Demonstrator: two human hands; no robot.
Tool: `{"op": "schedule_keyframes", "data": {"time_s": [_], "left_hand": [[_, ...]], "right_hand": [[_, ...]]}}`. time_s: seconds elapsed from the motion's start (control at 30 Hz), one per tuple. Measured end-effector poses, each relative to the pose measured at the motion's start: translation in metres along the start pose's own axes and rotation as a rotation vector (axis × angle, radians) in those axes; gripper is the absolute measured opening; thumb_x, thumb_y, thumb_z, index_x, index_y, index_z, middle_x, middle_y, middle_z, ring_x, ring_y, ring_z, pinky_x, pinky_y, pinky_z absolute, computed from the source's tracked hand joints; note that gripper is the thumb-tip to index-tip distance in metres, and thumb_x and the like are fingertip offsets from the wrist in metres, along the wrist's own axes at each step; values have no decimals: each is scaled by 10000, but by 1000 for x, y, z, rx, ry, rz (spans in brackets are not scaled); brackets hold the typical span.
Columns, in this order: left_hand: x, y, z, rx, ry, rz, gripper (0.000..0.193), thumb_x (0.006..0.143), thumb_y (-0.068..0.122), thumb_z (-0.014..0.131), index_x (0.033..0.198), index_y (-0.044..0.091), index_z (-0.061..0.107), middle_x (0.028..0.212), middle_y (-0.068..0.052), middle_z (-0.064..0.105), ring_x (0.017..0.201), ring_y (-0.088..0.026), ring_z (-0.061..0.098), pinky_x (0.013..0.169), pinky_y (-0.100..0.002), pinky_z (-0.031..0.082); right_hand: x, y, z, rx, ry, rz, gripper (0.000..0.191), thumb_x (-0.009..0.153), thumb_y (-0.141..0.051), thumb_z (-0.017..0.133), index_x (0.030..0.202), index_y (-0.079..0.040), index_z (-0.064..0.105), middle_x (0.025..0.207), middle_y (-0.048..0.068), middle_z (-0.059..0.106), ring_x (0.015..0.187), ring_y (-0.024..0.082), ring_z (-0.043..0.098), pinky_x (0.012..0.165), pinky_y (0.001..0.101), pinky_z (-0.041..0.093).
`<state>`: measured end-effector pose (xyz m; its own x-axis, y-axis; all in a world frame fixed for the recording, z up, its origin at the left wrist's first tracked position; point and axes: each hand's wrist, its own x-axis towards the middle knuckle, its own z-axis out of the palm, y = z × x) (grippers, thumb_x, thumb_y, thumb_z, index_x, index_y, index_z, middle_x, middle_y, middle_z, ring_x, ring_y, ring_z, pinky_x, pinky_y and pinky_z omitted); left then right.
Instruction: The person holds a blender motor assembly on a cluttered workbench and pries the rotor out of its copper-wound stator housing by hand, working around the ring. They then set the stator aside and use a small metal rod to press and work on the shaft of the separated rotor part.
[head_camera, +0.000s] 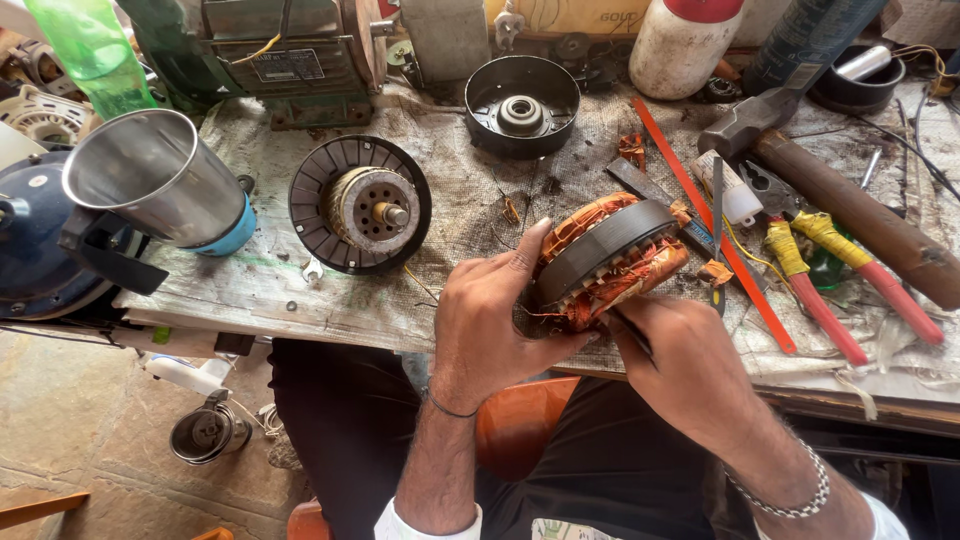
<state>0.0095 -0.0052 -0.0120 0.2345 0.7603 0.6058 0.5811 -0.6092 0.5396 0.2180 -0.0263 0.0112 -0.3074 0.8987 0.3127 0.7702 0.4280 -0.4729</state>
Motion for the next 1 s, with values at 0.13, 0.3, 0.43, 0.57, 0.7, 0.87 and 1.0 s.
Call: {"op": "schedule_keyframes", "data": {"time_s": [0.13,0.3,0.43,0.57,0.7,0.87,1.0], "left_hand": [[0,1,-3,-28,15,-32,989,638,330,922,1464,-50,533,1049,-99,790,922,-221,764,902,-417,561],[-2,1,-5,-42,55,-14,976,604,320,905,1434,-60,561,1089,-124,788,925,-239,759,905,-412,561],[-2,-2,-2,-53,78,26,952,644,332,914,1442,-43,555,1163,-145,775,1013,-247,766,945,-410,555],[-3,-4,1,-68,37,-6,964,638,319,902,1459,-37,541,1116,-121,782,1017,-242,766,974,-416,552],[-3,-3,1,-81,36,-11,963,631,312,902,1455,-33,542,1103,-129,782,1012,-253,765,976,-429,550],[0,-2,-2,-109,6,-30,989,664,305,901,1494,-47,494,1075,-114,779,1012,-236,768,989,-425,555],[1,-1,-6,-159,19,-41,990,651,295,895,1494,-28,487,1131,-118,773,1049,-226,765,1007,-397,573]], "right_hand": [[-3,-4,2,-119,28,-73,180,792,-29,691,960,33,713,821,196,726,735,385,710,679,477,559],[-10,-8,0,-216,-60,-5,169,803,-22,685,965,21,702,783,176,717,719,370,709,651,469,564],[-7,-9,-3,-114,58,-76,153,827,-41,700,970,8,716,815,176,716,729,357,704,652,469,554],[0,-11,0,-284,3,-98,69,831,-30,697,898,-15,697,806,143,711,764,316,708,692,437,575],[-4,-14,-4,-291,-10,-118,299,726,-24,724,1024,-8,715,805,138,717,784,323,710,663,439,568],[-9,-17,-8,-333,26,-160,370,709,1,721,1078,-1,698,857,129,727,827,318,706,683,433,569],[-5,-17,-7,-350,46,-160,503,637,-7,724,1140,-8,711,878,122,745,822,318,704,667,435,567]]}}
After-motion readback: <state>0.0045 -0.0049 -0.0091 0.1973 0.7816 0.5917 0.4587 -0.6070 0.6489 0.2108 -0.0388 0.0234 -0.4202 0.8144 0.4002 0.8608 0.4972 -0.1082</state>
